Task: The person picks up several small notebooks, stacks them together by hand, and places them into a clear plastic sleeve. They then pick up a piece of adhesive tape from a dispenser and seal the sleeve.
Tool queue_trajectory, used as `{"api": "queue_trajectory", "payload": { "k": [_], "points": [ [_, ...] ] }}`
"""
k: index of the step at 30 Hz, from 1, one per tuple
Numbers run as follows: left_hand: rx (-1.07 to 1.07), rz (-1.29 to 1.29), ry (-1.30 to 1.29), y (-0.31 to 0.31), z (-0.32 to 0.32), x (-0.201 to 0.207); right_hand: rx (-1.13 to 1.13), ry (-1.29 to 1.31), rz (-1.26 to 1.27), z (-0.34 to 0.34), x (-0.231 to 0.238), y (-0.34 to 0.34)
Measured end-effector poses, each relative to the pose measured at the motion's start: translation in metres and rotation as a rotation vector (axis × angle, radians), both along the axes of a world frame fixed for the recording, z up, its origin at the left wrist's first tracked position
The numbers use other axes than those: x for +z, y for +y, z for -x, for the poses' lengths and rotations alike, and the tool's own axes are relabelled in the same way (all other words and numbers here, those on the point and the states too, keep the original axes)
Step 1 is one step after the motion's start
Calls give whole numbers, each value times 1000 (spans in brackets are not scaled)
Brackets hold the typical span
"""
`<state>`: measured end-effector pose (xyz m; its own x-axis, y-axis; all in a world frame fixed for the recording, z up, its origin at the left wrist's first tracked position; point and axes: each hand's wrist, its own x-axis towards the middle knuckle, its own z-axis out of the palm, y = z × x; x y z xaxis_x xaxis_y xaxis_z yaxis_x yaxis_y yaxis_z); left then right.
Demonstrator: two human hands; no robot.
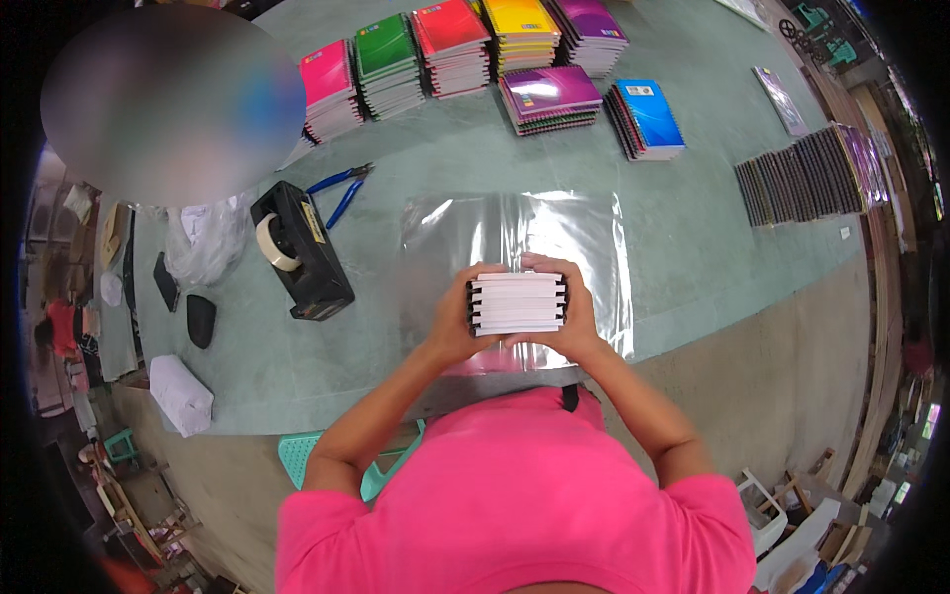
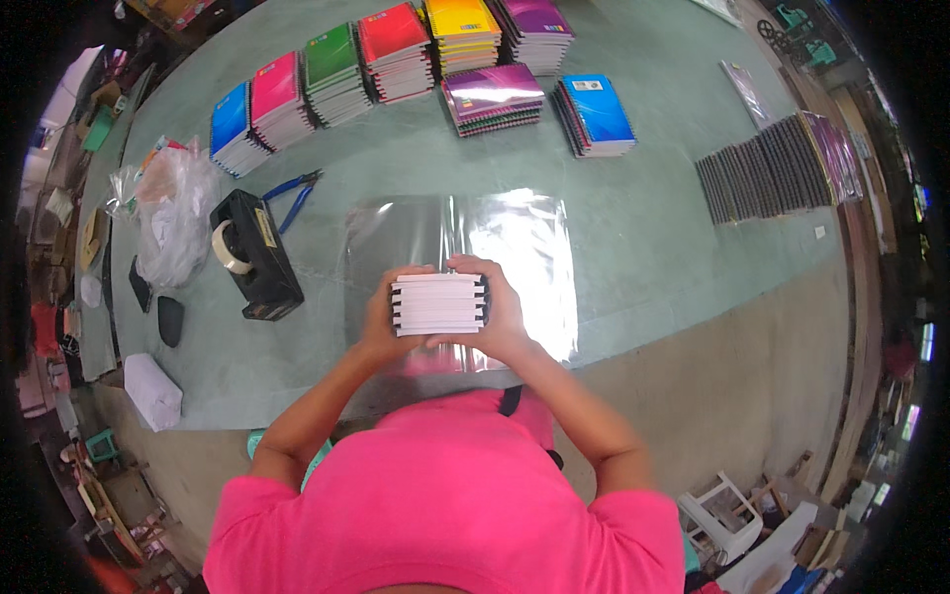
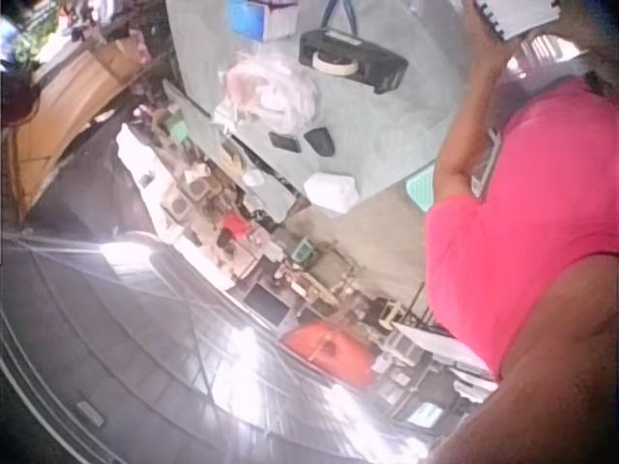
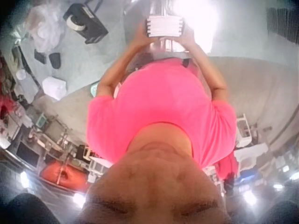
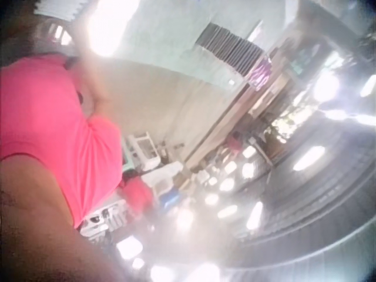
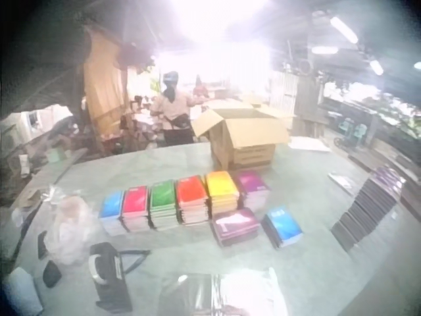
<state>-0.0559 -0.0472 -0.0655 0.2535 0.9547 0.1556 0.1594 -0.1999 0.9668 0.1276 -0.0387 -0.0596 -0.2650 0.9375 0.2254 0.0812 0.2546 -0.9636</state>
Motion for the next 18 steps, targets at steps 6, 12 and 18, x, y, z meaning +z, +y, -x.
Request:
{"api": "queue_trajectory", "payload": {
  "k": [6,12,18],
  "points": [
    [-52,27,122,-3,-3,-16,-66,47,46,-5,-19,-16],
    [-103,25,31,-17,-13,-36,-22,-6,-136,-33,-56,-30],
    [-82,209,64,-2,-12,-51,22,-395,186,-41,-53,-16]
  ]
}}
